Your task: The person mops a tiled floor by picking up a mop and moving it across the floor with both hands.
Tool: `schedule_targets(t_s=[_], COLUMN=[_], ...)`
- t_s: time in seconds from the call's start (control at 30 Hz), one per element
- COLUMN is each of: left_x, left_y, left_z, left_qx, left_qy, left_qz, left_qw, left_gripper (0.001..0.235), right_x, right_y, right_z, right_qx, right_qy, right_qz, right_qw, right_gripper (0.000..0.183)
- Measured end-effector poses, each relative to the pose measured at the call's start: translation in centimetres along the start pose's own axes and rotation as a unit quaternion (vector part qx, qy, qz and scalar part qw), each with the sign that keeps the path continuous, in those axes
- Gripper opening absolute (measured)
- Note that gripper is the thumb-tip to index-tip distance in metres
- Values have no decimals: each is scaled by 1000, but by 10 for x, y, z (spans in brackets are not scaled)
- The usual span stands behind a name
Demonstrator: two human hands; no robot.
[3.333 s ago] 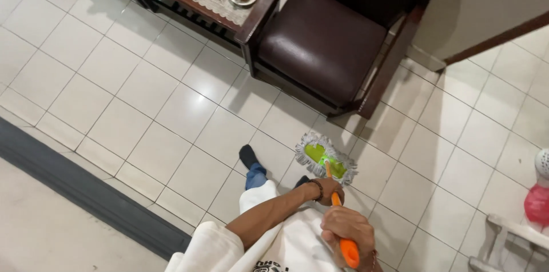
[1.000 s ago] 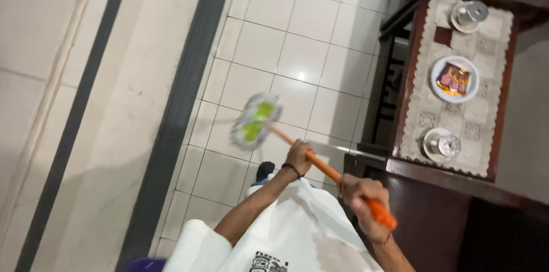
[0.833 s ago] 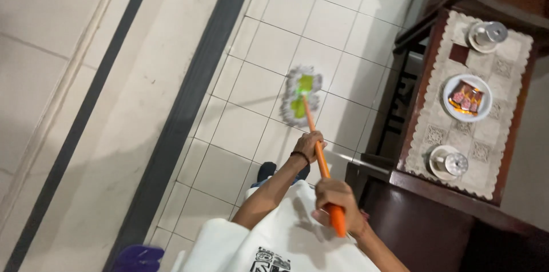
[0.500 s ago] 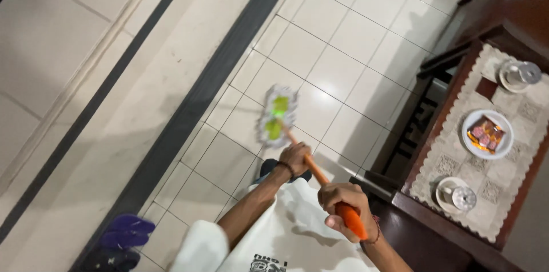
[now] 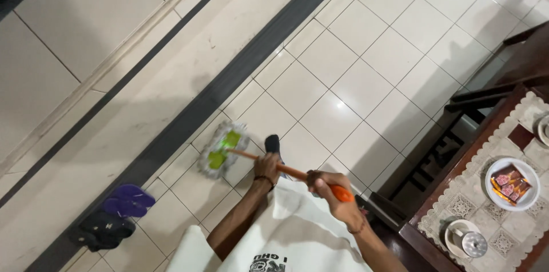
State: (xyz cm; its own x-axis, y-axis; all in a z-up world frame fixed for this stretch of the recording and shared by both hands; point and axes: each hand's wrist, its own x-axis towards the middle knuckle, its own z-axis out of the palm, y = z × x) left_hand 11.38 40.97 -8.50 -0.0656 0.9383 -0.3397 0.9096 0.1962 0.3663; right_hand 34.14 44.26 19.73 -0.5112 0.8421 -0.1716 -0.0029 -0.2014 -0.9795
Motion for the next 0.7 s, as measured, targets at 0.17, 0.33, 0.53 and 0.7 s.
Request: schedule_targets(t_s=[0.17,0.33,0.53,0.7], left_x=[60,156,193,147], left_y=[60,75,78,42], left_z=[-55,-37,-69,-91], left_qx=[-117,-155,-166,-177], left_qy=[18,20,-42,-46], left_qz=[158,154,169,198], left_qw=[980,976,971,963], left_gripper=[7,15,13,15], right_x=[17,65,115,113], right_y=[-62,-31,-48,-64], right_z=[8,28,33,16], right_qx=[-83,-197,-204,-124], right_qy=[36,30,5,-4], right_qz=[-138,-160,-212,-182], right_qw=[986,967,956,975], right_gripper=[31,26,30,43])
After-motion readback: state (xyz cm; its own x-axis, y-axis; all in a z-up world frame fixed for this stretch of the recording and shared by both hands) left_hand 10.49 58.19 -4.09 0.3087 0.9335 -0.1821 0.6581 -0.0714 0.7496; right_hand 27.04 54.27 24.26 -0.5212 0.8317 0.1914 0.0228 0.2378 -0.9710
